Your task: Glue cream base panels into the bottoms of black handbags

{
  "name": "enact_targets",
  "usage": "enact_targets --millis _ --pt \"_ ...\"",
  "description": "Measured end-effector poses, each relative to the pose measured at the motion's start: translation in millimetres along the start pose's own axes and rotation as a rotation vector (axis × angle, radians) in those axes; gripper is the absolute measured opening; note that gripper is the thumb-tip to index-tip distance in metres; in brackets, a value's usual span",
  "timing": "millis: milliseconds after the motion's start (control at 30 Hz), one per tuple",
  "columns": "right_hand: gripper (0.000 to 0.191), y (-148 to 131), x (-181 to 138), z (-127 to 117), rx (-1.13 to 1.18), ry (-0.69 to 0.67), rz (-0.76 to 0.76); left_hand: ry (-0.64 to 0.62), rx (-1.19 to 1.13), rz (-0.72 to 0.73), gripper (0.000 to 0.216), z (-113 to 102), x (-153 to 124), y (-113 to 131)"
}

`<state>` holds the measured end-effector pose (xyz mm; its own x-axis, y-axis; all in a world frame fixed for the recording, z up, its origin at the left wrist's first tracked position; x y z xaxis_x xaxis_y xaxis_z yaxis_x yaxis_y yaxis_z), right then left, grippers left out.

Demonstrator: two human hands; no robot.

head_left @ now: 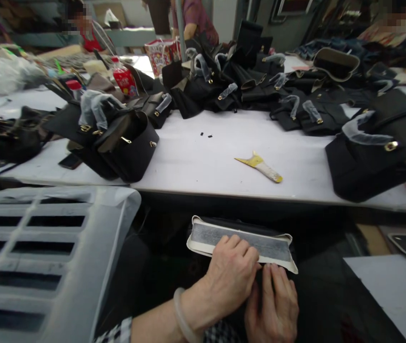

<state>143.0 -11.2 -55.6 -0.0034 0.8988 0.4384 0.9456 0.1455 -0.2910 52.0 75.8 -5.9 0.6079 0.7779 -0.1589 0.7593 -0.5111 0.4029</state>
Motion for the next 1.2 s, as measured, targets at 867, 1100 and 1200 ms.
enact_targets --millis 867,1100,1200 --pt "0.056 -72.5 15.2 26.3 -0.012 0.085 -0.230 0.599 -0.432 -0.176 0.029 -5.8 -79.8 -78.0" --pt "0.057 -83.2 15.2 32.4 -0.052 0.108 -0.320 0.710 -1.954 -0.747 0.044 119.1 -100.4 -133.8" --pt "0.054 -88.2 17.9 32.4 -0.029 0.123 -0.358 0.520 -2.367 -0.846 0.058 156.8 -74.6 -120.7"
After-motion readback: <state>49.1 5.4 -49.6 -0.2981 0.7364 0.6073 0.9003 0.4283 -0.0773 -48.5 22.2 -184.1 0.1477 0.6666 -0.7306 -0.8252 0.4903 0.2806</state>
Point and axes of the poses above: each hand's wrist, its own x-axis towards the middle knuckle, its own z-axis out of the palm, y = z × x, the point moved 6 cm from there along x, towards the middle knuckle, and after that the axes turned 14 degrees about -y, right-handed, at the moved point
